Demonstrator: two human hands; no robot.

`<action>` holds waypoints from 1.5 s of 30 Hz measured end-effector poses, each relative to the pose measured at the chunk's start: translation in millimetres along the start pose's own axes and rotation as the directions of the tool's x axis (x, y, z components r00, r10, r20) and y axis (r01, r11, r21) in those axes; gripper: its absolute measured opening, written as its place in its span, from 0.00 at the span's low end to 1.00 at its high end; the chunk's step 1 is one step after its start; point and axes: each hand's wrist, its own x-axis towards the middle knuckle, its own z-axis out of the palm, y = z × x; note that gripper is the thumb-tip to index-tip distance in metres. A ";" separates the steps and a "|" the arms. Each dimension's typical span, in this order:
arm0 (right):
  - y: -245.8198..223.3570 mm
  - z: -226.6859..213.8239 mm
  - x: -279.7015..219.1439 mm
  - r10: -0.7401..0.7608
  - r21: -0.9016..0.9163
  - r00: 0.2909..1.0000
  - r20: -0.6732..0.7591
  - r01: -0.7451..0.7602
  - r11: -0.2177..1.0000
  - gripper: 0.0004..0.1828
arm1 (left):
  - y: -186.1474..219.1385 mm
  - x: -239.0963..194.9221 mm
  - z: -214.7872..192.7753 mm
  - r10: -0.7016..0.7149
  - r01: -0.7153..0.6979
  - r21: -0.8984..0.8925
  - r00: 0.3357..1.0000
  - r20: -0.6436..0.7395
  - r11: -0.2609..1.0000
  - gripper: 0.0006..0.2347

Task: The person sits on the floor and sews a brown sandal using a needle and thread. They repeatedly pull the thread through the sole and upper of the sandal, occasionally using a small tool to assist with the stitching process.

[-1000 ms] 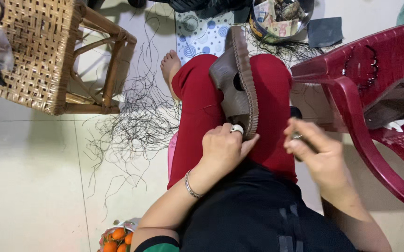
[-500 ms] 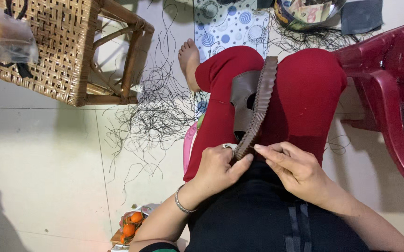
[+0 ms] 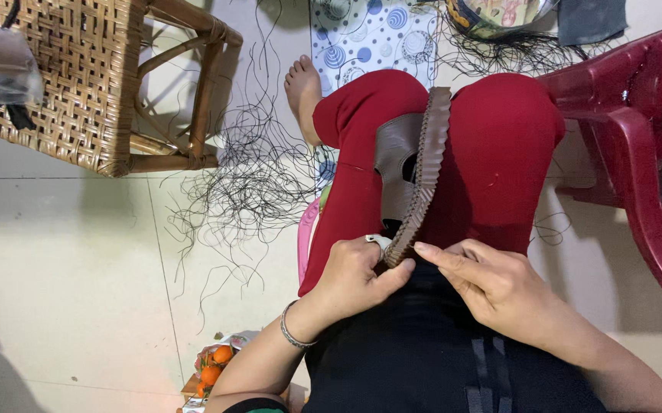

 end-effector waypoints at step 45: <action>50.6 31.8 -10.3 -0.152 0.144 0.959 -0.240 0.190 0.971 0.19 | 1.0 -7.8 -42.0 0.009 -0.061 -0.234 0.976 -0.218 0.970 0.18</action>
